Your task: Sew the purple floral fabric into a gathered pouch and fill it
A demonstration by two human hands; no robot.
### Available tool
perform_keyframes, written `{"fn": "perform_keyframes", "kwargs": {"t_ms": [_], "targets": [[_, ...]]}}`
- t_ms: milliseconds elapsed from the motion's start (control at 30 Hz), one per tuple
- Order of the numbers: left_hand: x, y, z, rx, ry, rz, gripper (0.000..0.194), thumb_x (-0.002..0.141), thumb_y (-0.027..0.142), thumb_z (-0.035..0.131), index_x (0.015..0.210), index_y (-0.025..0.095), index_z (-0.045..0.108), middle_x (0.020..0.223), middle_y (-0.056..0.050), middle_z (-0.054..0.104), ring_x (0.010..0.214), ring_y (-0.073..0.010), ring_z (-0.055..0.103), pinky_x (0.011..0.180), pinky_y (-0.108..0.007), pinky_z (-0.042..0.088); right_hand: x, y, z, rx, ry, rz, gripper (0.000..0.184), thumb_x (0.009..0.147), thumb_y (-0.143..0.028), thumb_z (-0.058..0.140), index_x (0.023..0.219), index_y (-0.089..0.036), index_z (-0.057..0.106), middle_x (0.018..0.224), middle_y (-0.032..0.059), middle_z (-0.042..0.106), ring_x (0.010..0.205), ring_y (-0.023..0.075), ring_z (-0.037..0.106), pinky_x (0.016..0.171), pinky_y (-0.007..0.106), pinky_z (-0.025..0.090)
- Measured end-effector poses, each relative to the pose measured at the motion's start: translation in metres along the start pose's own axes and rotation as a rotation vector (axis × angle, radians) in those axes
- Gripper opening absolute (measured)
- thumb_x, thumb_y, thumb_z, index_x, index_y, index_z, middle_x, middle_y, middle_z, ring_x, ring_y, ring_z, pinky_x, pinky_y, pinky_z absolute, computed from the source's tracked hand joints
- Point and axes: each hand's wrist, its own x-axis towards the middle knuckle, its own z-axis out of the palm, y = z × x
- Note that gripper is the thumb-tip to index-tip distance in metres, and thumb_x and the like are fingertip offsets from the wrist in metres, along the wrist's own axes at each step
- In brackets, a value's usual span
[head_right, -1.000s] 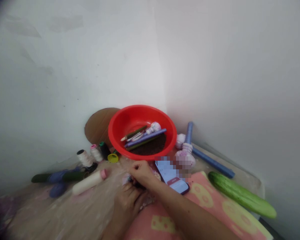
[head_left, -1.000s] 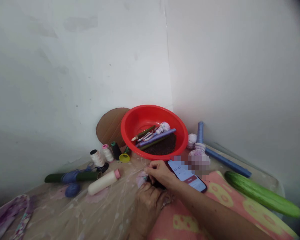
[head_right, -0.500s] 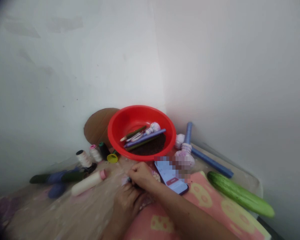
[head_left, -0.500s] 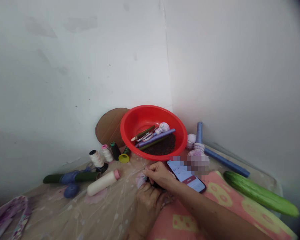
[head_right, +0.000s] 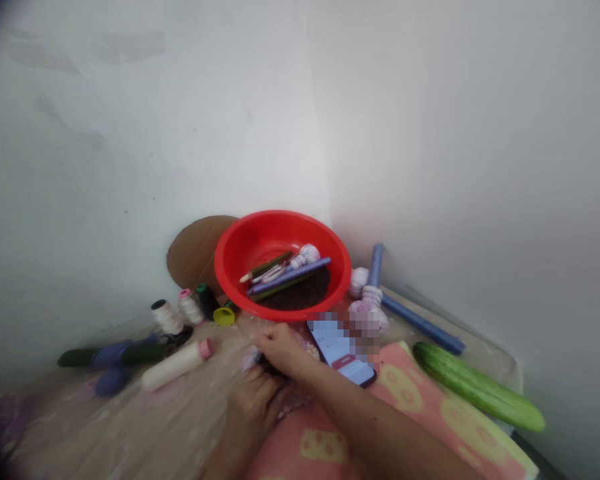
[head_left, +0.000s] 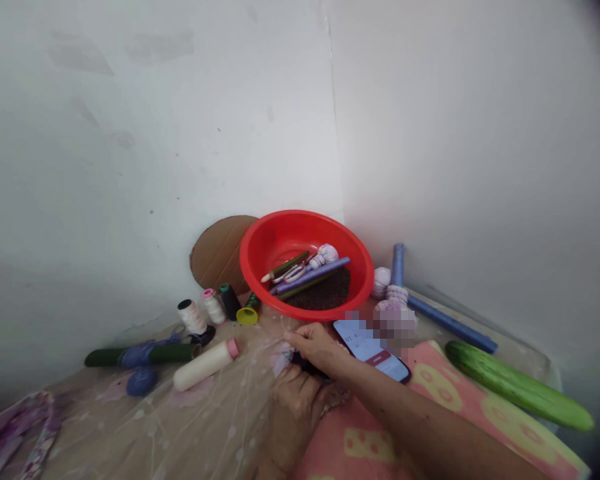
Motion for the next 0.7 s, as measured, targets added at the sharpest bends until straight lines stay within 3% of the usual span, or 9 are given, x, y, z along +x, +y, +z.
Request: {"fn": "perform_keyframes", "kwargs": {"t_ms": [133,267,333,433,533,633,700], "targets": [[-0.002,-0.001,0.0,0.0,-0.028,-0.003,0.019,0.078,0.022,0.048,0.067,0.018,0.063,0.055,-0.004,0.06,0.061,-0.0166,0.057,0.057,-0.029,0.047,-0.002,-0.014,0.001,0.286,-0.079,0.197,0.04,0.069,-0.046,0.05,0.05,-0.019,0.028,0.037,-0.0102,0.021,0.034,0.0031,0.013,0.034,0.019,0.008],[0.0,0.001,-0.001,0.016,-0.014,-0.006,0.019,0.078,0.022,0.048,0.066,0.017,0.062,0.052,-0.003,0.058,0.057,-0.0159,0.055,0.053,-0.028,0.044,0.007,-0.038,-0.006,0.484,-0.143,0.223,0.039,0.07,-0.046,0.049,0.054,-0.02,0.024,0.038,-0.0117,0.018,0.032,0.0027,0.01,0.032,0.018,0.007],[0.001,0.002,-0.002,0.029,-0.022,-0.015,0.017,0.077,0.022,0.05,0.064,0.017,0.061,0.051,-0.003,0.057,0.054,-0.015,0.053,0.05,-0.026,0.042,0.02,-0.047,-0.015,0.384,-0.056,0.157,0.037,0.073,-0.046,0.045,0.055,-0.02,0.025,0.039,-0.0115,0.018,0.032,0.0029,0.012,0.031,0.017,0.01],[0.001,0.003,-0.003,0.043,-0.054,-0.024,0.015,0.075,0.02,0.052,0.063,0.017,0.06,0.049,-0.002,0.056,0.051,-0.0137,0.051,0.049,-0.026,0.04,0.047,-0.049,-0.035,0.005,0.142,0.051,0.035,0.081,-0.044,0.029,0.055,-0.02,0.023,0.04,-0.0103,0.017,0.032,0.0038,0.017,0.031,0.017,0.016],[0.0,0.002,-0.002,0.05,-0.069,-0.021,0.016,0.076,0.02,0.052,0.062,0.017,0.059,0.049,-0.001,0.055,0.051,-0.0134,0.05,0.051,-0.026,0.039,0.076,-0.037,-0.06,-0.178,0.16,0.054,0.034,0.08,-0.04,0.032,0.054,-0.019,0.032,0.04,-0.0068,0.031,0.032,0.0039,0.025,0.033,0.017,0.021],[-0.001,0.001,-0.001,0.054,-0.081,-0.021,0.017,0.076,0.02,0.051,0.062,0.017,0.059,0.049,-0.001,0.054,0.052,-0.0136,0.05,0.05,-0.025,0.037,0.095,-0.02,-0.084,-0.44,0.118,0.099,0.026,0.068,-0.028,0.054,0.048,-0.017,0.042,0.042,-0.0011,0.046,0.04,0.0079,0.042,0.039,0.019,0.031],[-0.001,0.001,-0.002,0.055,-0.078,-0.024,0.017,0.076,0.02,0.051,0.061,0.017,0.059,0.048,-0.001,0.054,0.051,-0.0137,0.049,0.049,-0.025,0.036,0.102,-0.011,-0.095,-0.621,0.103,0.132,0.018,0.059,-0.02,0.062,0.048,-0.015,0.048,0.052,0.0035,0.055,0.055,0.0134,0.053,0.048,0.021,0.037]]}}
